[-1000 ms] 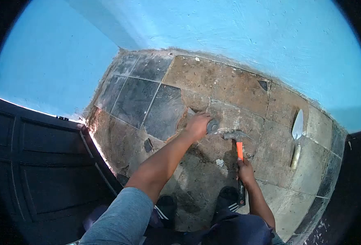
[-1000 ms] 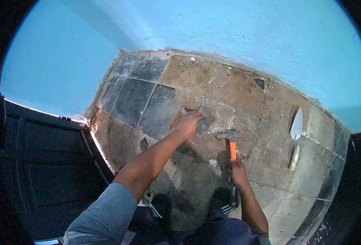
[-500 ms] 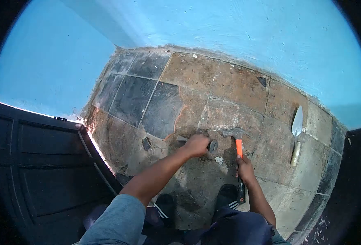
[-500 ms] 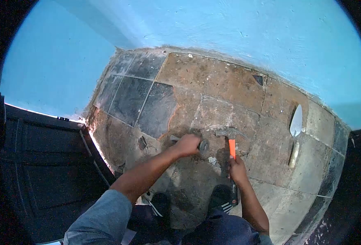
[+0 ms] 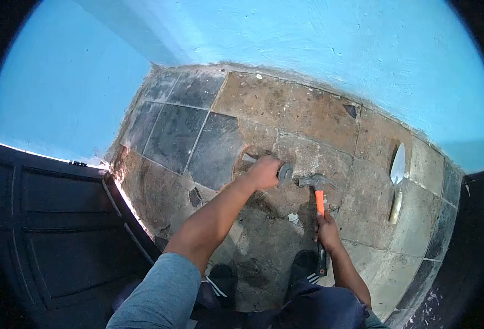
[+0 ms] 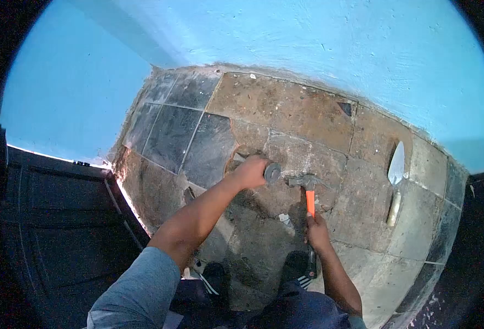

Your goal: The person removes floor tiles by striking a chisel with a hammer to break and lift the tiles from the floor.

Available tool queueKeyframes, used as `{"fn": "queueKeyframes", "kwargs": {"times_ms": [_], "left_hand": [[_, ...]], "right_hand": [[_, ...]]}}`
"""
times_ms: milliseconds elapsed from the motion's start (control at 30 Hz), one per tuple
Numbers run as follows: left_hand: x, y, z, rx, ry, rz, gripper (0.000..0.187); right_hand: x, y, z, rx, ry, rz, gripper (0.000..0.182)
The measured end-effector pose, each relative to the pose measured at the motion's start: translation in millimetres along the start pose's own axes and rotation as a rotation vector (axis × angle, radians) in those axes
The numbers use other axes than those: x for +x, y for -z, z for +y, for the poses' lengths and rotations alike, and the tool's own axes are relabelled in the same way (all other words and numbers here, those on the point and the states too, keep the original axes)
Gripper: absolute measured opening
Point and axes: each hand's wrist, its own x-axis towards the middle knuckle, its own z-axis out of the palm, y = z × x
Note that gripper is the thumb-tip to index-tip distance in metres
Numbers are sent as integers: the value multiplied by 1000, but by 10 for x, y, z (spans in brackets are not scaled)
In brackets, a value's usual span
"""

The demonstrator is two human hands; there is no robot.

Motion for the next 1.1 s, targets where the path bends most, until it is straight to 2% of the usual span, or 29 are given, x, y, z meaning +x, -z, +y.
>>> {"fn": "queueKeyframes", "kwargs": {"times_ms": [100,267,367,467,567,667,800,867,933,967,1000,1033,1100], "left_hand": [[30,9,-15,-25,-9,-21,21],[40,188,98,-118,28,68,23],[86,216,61,-194,55,104,23],[156,195,-12,-192,122,104,23],[226,131,-71,-156,121,96,24],[279,55,-104,-117,107,77,26],[275,40,-88,-80,99,66,26],[273,41,-61,-54,95,59,25],[277,89,-13,-28,107,38,25],[276,150,49,-18,123,18,25],[276,174,72,-9,139,-1,25],[274,175,70,-3,150,7,26],[285,175,61,11,172,27,28]], "right_hand": [[6,-9,1,-3,-27,16,27],[38,25,54,-15,-30,-4,25],[11,2,75,58,25,-26,23],[-49,-54,-26,343,-82,-88,23],[14,-45,-21,342,29,-112,25],[-86,69,-285,127,161,59,25],[-257,364,-901,274,602,400,26],[-430,493,-1283,317,757,524,23],[-427,498,-1397,435,881,633,23],[-423,494,-1415,494,940,686,23],[-424,386,-1363,461,891,733,23],[-350,259,-1160,366,876,682,23],[77,-154,-370,81,797,626,23]]}}
